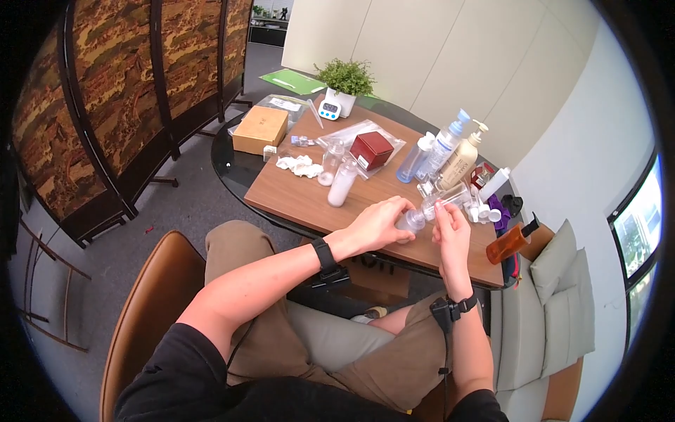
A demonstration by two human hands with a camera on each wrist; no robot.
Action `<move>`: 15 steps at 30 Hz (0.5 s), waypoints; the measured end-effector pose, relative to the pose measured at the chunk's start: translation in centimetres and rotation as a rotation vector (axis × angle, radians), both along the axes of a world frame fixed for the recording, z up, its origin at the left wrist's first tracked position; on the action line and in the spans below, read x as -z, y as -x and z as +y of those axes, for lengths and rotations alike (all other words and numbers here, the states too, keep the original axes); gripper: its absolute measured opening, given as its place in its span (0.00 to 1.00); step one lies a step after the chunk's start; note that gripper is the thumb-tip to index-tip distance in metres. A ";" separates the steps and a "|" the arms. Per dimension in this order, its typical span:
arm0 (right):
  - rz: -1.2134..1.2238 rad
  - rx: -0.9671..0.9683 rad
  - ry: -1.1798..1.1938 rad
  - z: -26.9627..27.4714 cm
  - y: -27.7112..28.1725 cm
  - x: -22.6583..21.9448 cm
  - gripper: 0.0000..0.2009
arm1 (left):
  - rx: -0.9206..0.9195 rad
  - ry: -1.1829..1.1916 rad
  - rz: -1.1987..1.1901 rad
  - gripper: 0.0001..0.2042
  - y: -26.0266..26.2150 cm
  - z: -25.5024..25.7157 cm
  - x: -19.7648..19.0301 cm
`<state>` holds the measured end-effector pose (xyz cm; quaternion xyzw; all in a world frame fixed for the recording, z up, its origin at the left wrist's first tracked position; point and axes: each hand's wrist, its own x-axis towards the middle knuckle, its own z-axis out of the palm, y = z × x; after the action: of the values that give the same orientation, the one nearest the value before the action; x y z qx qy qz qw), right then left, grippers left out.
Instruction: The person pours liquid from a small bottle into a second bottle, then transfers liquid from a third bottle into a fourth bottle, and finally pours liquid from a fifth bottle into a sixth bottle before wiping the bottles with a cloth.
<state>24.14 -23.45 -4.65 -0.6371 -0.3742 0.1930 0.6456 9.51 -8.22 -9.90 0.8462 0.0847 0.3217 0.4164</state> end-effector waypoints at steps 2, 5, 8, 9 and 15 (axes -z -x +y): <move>0.008 -0.007 -0.019 0.2 -0.7 0.3 0.13 | 0.001 0.007 0.008 0.30 0.1 0.0 -0.1; 0.003 -0.008 -0.046 0.4 -0.8 0.4 0.12 | -0.002 -0.005 -0.003 0.30 0.0 0.1 0.0; -0.046 0.018 -0.073 0.4 -0.6 0.3 0.11 | 0.009 -0.009 -0.012 0.29 0.1 0.1 0.1; -0.082 0.037 -0.094 0.5 -0.5 0.2 0.11 | 0.008 -0.009 -0.012 0.29 0.1 0.1 0.1; -0.244 0.008 -0.049 0.5 -0.7 -1.0 0.12 | 0.018 0.014 -0.010 0.29 0.0 0.0 0.1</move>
<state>24.80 -22.99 -3.70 -0.6412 -0.4519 0.1023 0.6117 9.55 -8.18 -9.98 0.8425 0.0770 0.3213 0.4255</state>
